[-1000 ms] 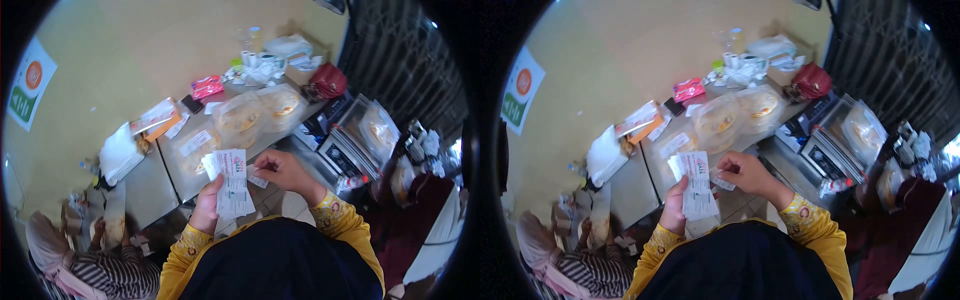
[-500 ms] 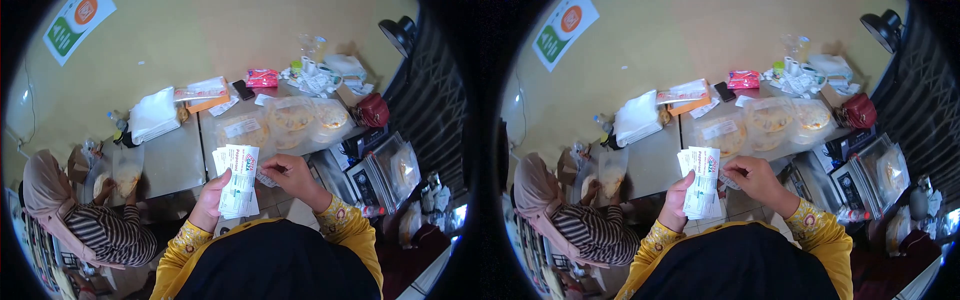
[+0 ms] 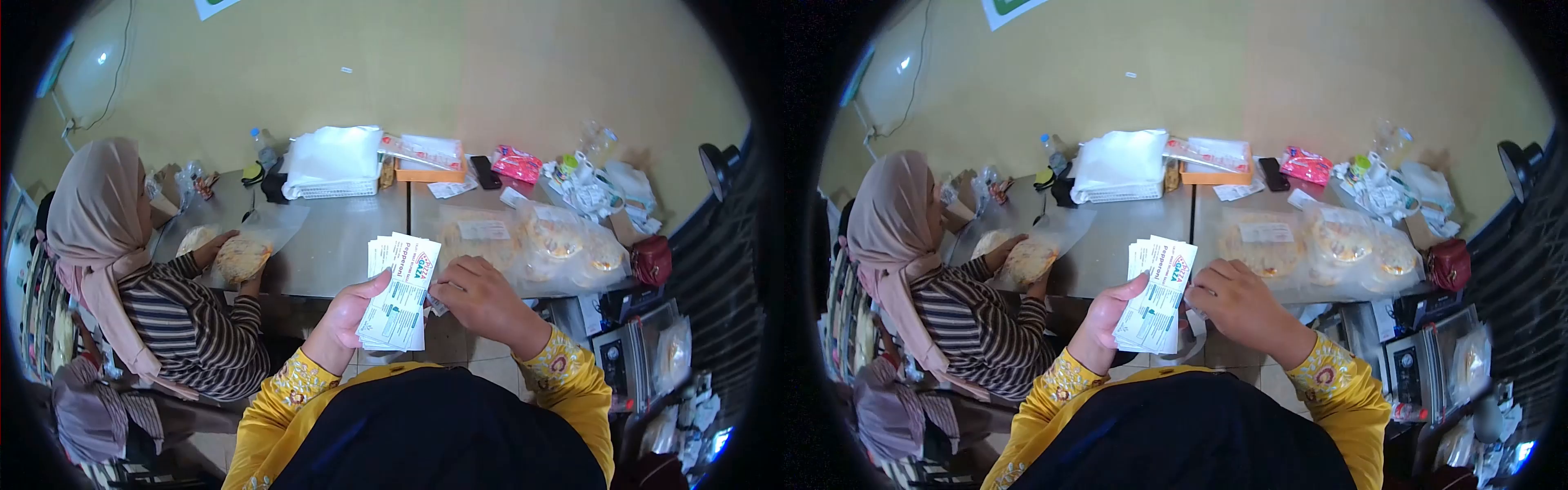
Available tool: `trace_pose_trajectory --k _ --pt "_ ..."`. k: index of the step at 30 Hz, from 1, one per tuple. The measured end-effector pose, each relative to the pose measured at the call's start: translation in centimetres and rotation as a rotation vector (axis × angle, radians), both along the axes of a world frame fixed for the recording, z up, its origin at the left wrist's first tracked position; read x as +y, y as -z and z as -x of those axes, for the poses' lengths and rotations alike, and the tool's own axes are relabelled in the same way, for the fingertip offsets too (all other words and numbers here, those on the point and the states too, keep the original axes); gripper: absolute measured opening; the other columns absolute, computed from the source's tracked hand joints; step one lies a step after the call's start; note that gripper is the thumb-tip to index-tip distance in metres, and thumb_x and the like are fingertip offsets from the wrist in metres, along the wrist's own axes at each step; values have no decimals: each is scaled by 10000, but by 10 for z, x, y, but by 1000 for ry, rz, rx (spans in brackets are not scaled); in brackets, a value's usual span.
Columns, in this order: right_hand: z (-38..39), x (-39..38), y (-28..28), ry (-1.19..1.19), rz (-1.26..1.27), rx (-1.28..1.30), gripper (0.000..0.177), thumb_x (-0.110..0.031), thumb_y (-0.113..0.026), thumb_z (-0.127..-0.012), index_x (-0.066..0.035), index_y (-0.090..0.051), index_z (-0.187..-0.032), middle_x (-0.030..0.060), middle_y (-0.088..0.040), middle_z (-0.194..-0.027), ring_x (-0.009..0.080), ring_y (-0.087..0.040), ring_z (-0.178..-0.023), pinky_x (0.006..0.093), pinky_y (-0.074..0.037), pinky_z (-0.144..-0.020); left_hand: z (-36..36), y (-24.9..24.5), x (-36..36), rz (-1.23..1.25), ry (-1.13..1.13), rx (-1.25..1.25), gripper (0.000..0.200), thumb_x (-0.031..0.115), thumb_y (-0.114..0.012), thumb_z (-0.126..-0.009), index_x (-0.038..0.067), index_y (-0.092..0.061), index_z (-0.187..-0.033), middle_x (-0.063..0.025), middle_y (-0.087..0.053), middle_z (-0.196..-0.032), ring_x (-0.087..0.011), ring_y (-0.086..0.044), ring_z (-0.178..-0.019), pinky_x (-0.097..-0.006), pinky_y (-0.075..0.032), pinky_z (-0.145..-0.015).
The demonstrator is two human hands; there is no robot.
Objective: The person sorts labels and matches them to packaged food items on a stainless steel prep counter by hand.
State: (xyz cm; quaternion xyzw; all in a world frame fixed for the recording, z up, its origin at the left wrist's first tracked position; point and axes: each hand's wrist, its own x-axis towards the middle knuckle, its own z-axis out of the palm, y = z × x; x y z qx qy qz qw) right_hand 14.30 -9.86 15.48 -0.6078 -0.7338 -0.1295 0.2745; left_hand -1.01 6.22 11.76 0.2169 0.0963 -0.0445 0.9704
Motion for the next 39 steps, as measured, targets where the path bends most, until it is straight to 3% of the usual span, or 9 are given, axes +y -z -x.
trace_pose_trajectory --k 5,8,14,17,25,28,30,37,39 --pt "16 28 11 -11 -10 -11 198 -30 -639 -629 -101 -569 -799 33 -537 -817 243 -525 -817 337 -426 -709 21 3 24 19 -15 -12 449 319 -440 -918 26 -433 -1258 -155 -558 -1155 -289 -577 -1014 -438 -469 -849" --pt "20 36 21 20 -94 271 171 -8 -637 -680 -102 -586 -815 38 -551 -834 225 -537 -814 321 -439 -667 24 6 28 -38 -92 -25 472 340 -448 -915 24 -416 -1264 -148 -560 -1143 -269 -574 -1019 -425 -467 -854" --pt "40 42 31 102 151 1418 97 -53 -646 -780 -26 -597 -860 31 -581 -733 87 -536 -609 216 -430 -526 3 30 -2 -248 -388 -42 535 432 -425 -899 30 -402 -1251 -127 -568 -1065 -231 -580 -965 -376 -480 -833" --pt "41 45 50 25 182 1642 124 -79 -658 -788 0 -592 -858 22 -578 -698 65 -510 -545 196 -420 -509 -8 45 -17 -290 -355 -151 570 501 -351 -894 57 -389 -1250 -79 -551 -978 -168 -567 -846 -321 -487 -736" --pt "16 7 62 122 210 1517 103 -96 -642 -794 -12 -604 -838 -5 -562 -673 42 -500 -560 188 -406 -500 -41 51 -67 -297 -395 -147 634 557 -257 -893 60 -372 -1270 -84 -509 -1008 -157 -519 -821 -317 -450 -738" --pt "9 -8 62 169 186 1416 103 -105 -645 -787 -17 -609 -829 -7 -568 -668 40 -512 -578 188 -412 -512 -49 58 -83 -288 -394 -164 637 529 -239 -907 46 -312 -1316 -133 -442 -1249 -243 -457 -1148 -373 -377 -965" --pt "7 -15 71 192 124 1303 117 -113 -652 -779 -15 -612 -830 2 -580 -667 48 -528 -589 199 -426 -524 -56 67 -95 -319 -430 -155 645 528 -242 -908 30 -313 -1310 -145 -440 -1249 -248 -453 -1155 -378 -368 -975" --pt "-2 -44 70 317 121 1134 223 -194 -676 -745 -10 -552 -774 117 -617 -701 201 -617 -636 294 -474 -583 -65 74 -129 -451 -405 -128 591 466 -280 -935 -3 -328 -1292 -164 -454 -1236 -261 -451 -1158 -386 -350 -989" --pt "-7 -51 71 369 209 1088 253 -223 -685 -738 -19 -537 -764 118 -611 -694 218 -615 -628 304 -470 -571 -68 90 -132 -320 -396 -109 550 428 -298 -944 1 -335 -1289 -157 -463 -1230 -261 -456 -1154 -386 -348 -991"
